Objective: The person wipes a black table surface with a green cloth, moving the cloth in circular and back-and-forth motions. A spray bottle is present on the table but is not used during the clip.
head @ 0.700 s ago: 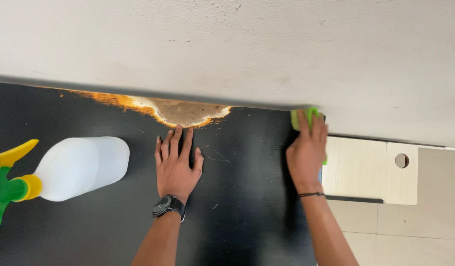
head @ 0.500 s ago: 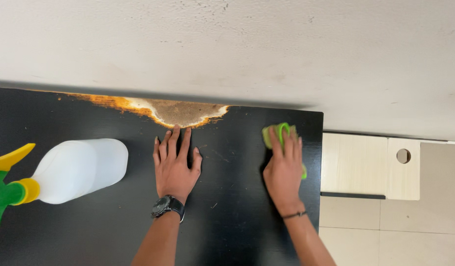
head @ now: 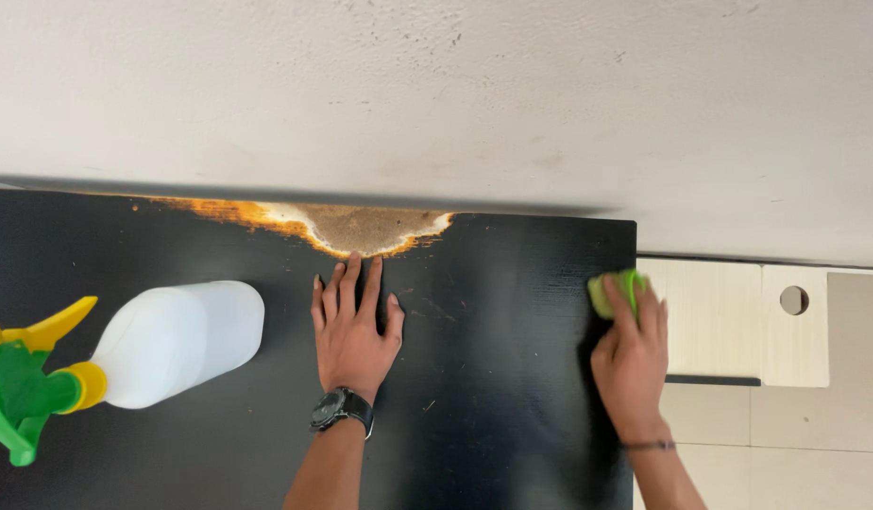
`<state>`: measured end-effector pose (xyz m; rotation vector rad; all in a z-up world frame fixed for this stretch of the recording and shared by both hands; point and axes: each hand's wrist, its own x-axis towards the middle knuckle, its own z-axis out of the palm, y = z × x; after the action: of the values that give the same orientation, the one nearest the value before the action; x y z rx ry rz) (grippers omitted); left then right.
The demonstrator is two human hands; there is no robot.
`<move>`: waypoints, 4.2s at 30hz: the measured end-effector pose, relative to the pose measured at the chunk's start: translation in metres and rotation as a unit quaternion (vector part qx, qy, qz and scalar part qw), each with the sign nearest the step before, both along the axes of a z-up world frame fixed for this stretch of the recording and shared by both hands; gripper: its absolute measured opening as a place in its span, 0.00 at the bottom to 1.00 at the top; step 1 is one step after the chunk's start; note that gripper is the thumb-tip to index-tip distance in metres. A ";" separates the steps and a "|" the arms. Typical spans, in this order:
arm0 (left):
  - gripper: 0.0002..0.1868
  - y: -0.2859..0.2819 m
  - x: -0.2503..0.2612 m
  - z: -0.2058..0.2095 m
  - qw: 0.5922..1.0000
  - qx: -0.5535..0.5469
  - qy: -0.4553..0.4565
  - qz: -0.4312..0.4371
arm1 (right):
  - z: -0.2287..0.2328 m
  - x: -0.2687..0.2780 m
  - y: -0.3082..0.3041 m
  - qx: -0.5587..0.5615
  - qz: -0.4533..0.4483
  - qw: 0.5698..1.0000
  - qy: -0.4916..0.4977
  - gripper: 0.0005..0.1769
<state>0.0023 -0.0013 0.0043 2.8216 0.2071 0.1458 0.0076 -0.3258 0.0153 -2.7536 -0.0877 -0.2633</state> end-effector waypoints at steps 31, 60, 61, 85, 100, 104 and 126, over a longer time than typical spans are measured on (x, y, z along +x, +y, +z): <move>0.28 0.000 -0.002 -0.003 1.000 0.012 -0.010 -0.002 | -0.013 0.049 0.023 -0.012 -0.015 0.999 -0.047 0.33; 0.28 -0.001 -0.005 -0.006 0.999 0.020 -0.033 -0.006 | -0.003 -0.008 0.021 -0.006 -0.018 0.999 -0.026 0.34; 0.28 -0.002 -0.006 -0.006 0.999 0.021 -0.033 -0.006 | -0.006 0.001 0.027 -0.004 -0.025 0.999 -0.039 0.34; 0.28 0.000 -0.007 -0.007 0.999 0.027 -0.026 -0.021 | 0.009 -0.120 0.036 -0.021 0.035 0.999 0.026 0.33; 0.28 0.002 -0.009 -0.010 0.998 0.028 -0.048 -0.032 | -0.002 -0.026 0.089 -0.006 -0.019 0.998 -0.063 0.33; 0.28 0.002 -0.009 -0.014 0.998 0.023 -0.051 -0.034 | 0.003 -0.067 0.106 0.008 0.024 0.999 -0.034 0.34; 0.28 0.002 -0.009 -0.012 0.998 0.028 -0.048 -0.034 | -0.011 -0.052 0.029 -0.029 -0.060 0.997 -0.042 0.30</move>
<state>-0.0070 0.0003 -0.0077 2.8642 0.0871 0.2744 -0.0441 -0.2966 0.0046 -2.8089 0.0486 -0.4157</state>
